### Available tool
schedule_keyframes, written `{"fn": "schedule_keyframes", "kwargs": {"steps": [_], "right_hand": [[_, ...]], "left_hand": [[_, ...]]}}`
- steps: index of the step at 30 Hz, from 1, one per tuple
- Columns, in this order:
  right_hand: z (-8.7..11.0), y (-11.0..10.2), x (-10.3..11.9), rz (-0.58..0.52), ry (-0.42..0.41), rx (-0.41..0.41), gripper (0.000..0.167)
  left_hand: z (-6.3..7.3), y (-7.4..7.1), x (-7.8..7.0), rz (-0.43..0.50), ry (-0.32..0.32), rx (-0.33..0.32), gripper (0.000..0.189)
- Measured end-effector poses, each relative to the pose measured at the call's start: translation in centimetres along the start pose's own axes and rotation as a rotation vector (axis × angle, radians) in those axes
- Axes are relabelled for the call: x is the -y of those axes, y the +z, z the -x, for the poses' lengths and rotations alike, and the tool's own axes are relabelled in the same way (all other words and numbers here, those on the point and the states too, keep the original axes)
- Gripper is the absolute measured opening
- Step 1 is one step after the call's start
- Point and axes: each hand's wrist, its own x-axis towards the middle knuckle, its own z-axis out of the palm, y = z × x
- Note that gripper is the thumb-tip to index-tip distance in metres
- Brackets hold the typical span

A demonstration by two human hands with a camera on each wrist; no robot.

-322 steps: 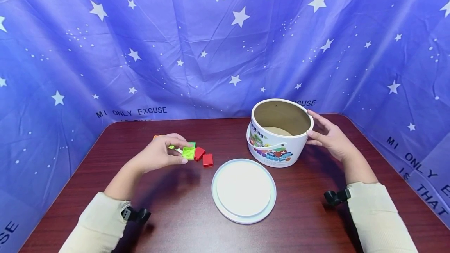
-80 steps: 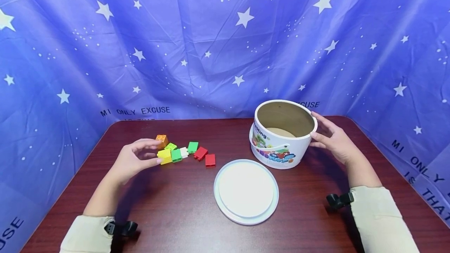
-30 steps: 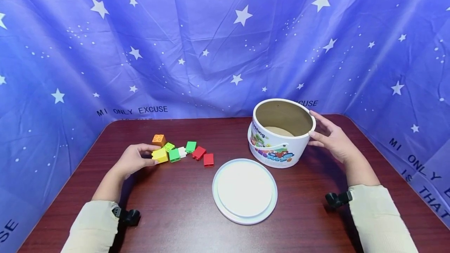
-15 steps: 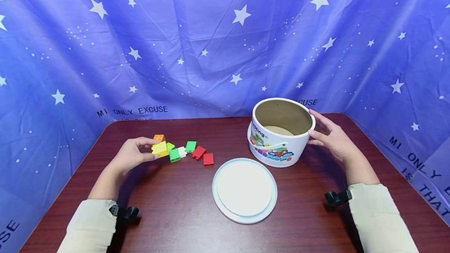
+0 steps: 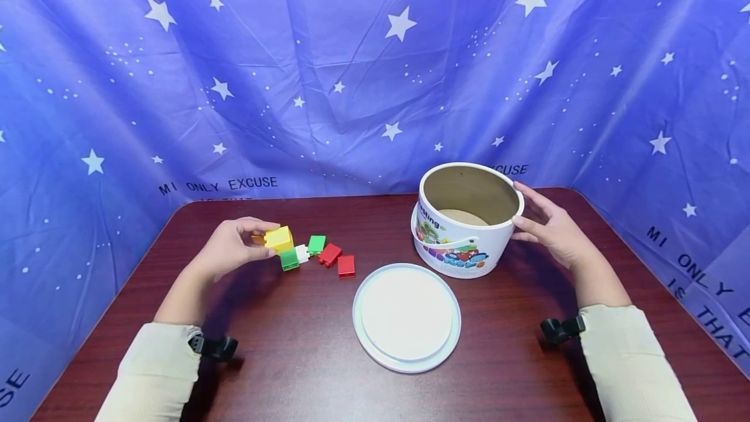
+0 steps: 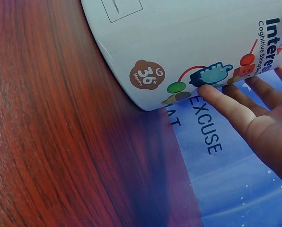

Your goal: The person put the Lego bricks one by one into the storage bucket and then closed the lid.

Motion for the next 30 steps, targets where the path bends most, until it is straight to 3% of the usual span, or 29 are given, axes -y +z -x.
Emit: {"fn": "schedule_keyframes", "kwargs": {"steps": [7,19,30], "right_hand": [[0.0,0.1,0.1,-0.003,-0.005,0.001,0.069],[0.0,0.2,0.1,-0.006,-0.009,-0.003,0.068],[0.0,0.1,0.0,-0.009,-0.008,-0.003,0.068]], "left_hand": [[-0.7,0.5,-1.5,-0.026,0.005,0.03,0.047],[-1.9,1.8,-4.0,-0.042,0.1,0.057,0.045],[-3.0,3.4,-5.9,0.062,0.149,0.121,0.05]]}}
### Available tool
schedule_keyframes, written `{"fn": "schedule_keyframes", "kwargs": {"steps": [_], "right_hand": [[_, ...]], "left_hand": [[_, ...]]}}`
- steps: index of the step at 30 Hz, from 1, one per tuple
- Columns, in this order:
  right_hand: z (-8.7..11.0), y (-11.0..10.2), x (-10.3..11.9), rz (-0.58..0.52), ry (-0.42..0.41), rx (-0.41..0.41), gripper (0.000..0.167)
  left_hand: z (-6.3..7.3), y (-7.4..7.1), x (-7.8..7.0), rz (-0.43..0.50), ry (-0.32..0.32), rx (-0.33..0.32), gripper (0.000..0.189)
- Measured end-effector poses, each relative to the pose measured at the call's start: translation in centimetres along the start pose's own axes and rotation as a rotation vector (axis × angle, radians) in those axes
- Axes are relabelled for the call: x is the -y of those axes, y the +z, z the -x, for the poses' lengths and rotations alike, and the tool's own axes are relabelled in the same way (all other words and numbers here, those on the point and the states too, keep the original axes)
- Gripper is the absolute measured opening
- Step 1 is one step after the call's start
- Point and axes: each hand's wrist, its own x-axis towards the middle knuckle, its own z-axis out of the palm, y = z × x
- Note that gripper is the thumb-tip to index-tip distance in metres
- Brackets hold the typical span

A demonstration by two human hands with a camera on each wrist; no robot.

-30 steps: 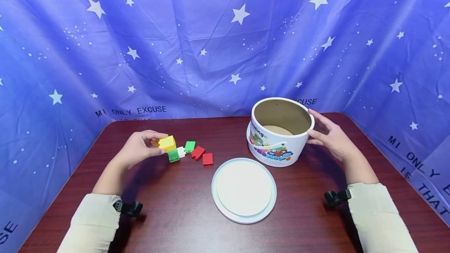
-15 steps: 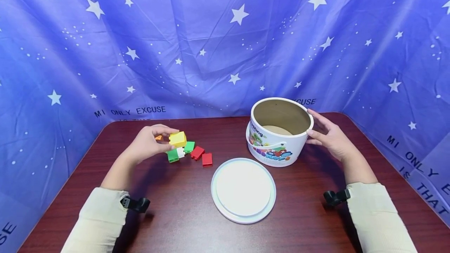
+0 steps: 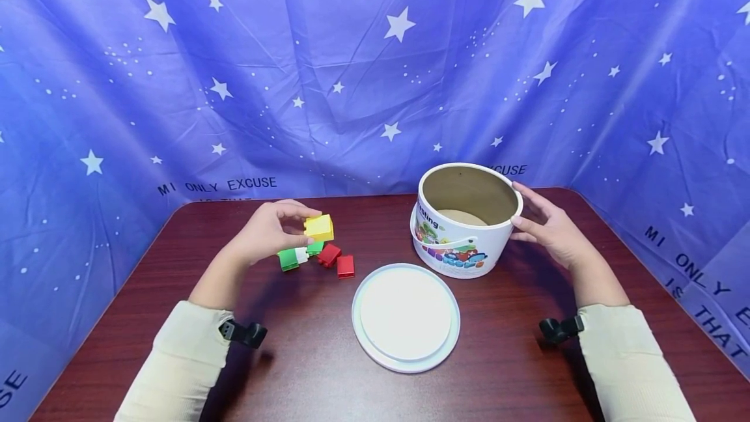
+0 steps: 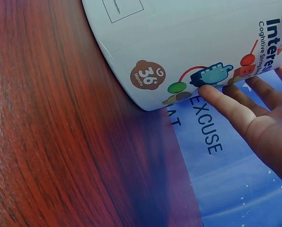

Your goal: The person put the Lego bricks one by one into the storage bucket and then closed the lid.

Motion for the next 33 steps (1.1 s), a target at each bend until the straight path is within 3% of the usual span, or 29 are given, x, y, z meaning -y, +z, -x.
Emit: {"fn": "schedule_keyframes", "kwargs": {"steps": [24,33], "right_hand": [[0.0,0.0,0.0,-0.018,-0.002,-0.001,0.068],[0.1,0.0,0.0,-0.006,-0.005,0.002,0.068]], "left_hand": [[-3.0,3.2,-4.0,0.013,0.039,0.102,0.045],[-4.5,4.4,-5.6,0.013,0.103,0.129,0.043]]}}
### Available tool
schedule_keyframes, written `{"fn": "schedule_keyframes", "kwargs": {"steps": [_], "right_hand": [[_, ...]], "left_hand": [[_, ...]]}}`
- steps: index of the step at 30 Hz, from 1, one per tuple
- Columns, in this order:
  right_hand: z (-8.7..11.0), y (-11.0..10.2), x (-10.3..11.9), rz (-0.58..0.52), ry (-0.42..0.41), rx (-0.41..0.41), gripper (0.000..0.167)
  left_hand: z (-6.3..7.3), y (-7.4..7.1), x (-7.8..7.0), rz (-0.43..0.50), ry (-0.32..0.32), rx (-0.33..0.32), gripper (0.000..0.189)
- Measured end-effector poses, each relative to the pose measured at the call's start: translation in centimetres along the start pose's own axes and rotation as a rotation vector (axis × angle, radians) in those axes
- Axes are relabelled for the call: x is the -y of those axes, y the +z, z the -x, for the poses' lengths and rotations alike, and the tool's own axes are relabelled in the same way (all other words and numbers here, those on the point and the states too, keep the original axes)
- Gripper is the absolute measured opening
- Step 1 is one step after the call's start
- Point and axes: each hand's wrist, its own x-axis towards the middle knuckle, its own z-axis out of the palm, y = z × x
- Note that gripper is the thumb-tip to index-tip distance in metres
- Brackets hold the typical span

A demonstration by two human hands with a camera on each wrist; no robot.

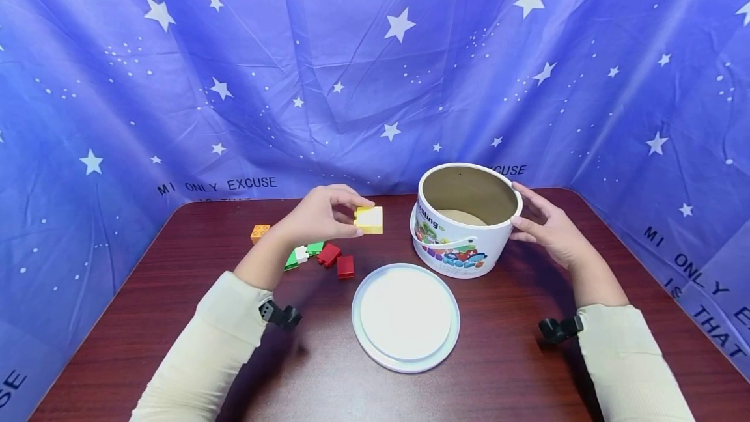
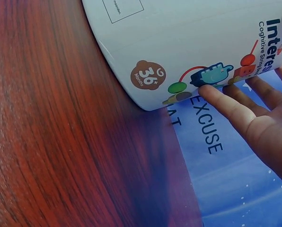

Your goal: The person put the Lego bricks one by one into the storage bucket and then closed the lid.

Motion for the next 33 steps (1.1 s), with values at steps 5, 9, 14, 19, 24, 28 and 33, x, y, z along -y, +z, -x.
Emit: {"fn": "schedule_keyframes", "kwargs": {"steps": [5,9,14,19,24,28,33], "right_hand": [[0.0,0.0,0.0,0.013,0.002,0.0,0.068],[0.0,0.0,0.0,0.015,0.003,0.0,0.068],[-0.1,0.0,0.0,0.02,0.005,0.0,0.068],[0.0,0.0,0.0,0.019,0.003,-0.003,0.068],[0.0,-0.1,0.0,0.008,0.007,-0.003,0.068],[0.0,-0.1,-0.1,-0.003,0.006,-0.003,0.068],[-0.1,-0.2,-0.2,-0.002,0.003,-0.002,0.068]], "left_hand": [[-1.0,0.3,-0.8,0.01,0.021,0.007,0.043],[-2.0,0.6,-1.5,0.016,0.043,0.023,0.042],[-3.4,1.2,-2.3,0.01,0.064,0.045,0.043],[-5.0,2.1,-2.9,-0.007,0.09,0.064,0.042],[-6.4,3.0,-3.4,-0.047,0.091,0.075,0.041],[-7.5,3.7,-3.8,-0.071,0.084,0.084,0.042],[-8.9,4.4,-4.3,-0.135,0.082,0.092,0.043]]}}
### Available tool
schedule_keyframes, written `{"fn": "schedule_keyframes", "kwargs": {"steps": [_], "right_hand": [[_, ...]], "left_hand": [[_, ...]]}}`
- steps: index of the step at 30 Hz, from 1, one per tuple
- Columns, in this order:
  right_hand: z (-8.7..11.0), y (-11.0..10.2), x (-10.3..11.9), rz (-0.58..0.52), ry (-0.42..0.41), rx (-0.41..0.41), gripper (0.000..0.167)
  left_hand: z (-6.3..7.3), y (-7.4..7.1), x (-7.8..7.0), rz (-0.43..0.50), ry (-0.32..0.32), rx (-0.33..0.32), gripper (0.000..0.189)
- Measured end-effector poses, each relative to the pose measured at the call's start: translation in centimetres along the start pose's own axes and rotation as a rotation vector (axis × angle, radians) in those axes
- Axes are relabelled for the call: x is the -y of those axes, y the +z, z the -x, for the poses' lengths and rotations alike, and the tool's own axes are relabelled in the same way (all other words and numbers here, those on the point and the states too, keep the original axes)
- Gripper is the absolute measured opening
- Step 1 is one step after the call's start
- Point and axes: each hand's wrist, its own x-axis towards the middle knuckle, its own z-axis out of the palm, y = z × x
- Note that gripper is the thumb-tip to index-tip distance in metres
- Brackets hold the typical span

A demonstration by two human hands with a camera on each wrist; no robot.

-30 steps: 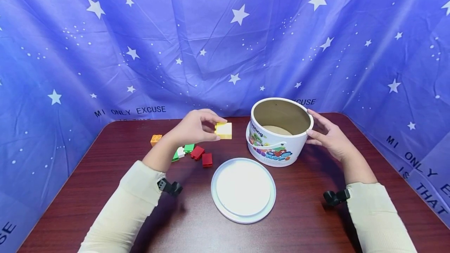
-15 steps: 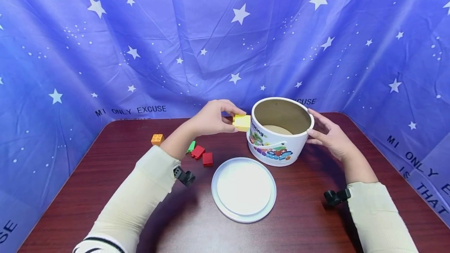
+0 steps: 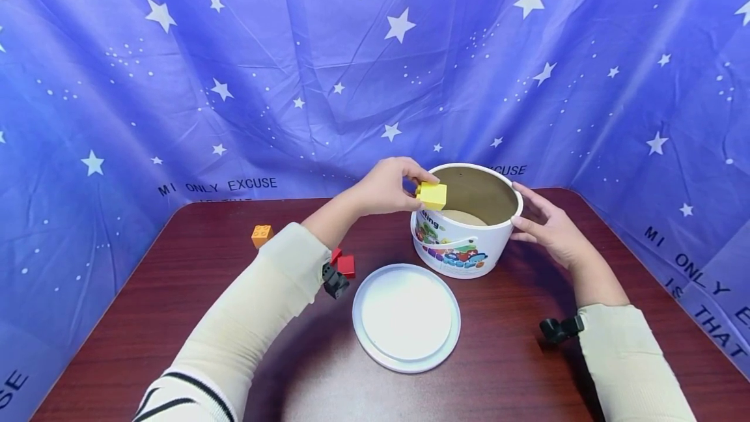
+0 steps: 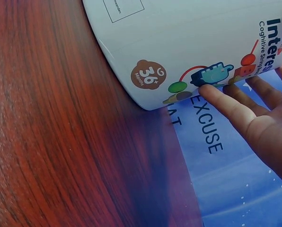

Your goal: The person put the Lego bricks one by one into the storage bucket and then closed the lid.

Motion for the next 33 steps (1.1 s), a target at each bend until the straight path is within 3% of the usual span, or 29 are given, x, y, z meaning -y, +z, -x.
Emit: {"fn": "schedule_keyframes", "kwargs": {"steps": [7,11,16,20,25,33], "right_hand": [[0.0,0.1,0.0,-0.002,-0.003,0.001,0.068],[0.1,0.0,-0.1,-0.003,-0.004,0.0,0.068],[0.1,0.0,-0.1,0.002,0.001,-0.002,0.067],[0.1,0.0,-0.1,0.002,0.003,-0.002,0.068],[0.1,0.1,-0.1,-0.008,-0.001,0.0,0.068],[0.1,0.1,0.0,0.0,-0.002,0.001,0.068]], "left_hand": [[-2.1,0.6,-0.1,-0.143,-0.025,0.034,0.046],[-3.4,1.0,-0.3,-0.134,-0.053,0.043,0.046],[-4.4,1.5,-0.4,-0.043,-0.097,0.038,0.046],[-4.8,1.7,-0.3,0.014,-0.127,-0.01,0.046],[-4.8,1.7,0.0,0.003,-0.133,-0.065,0.045],[-4.2,1.4,0.5,0.02,-0.142,-0.052,0.042]]}}
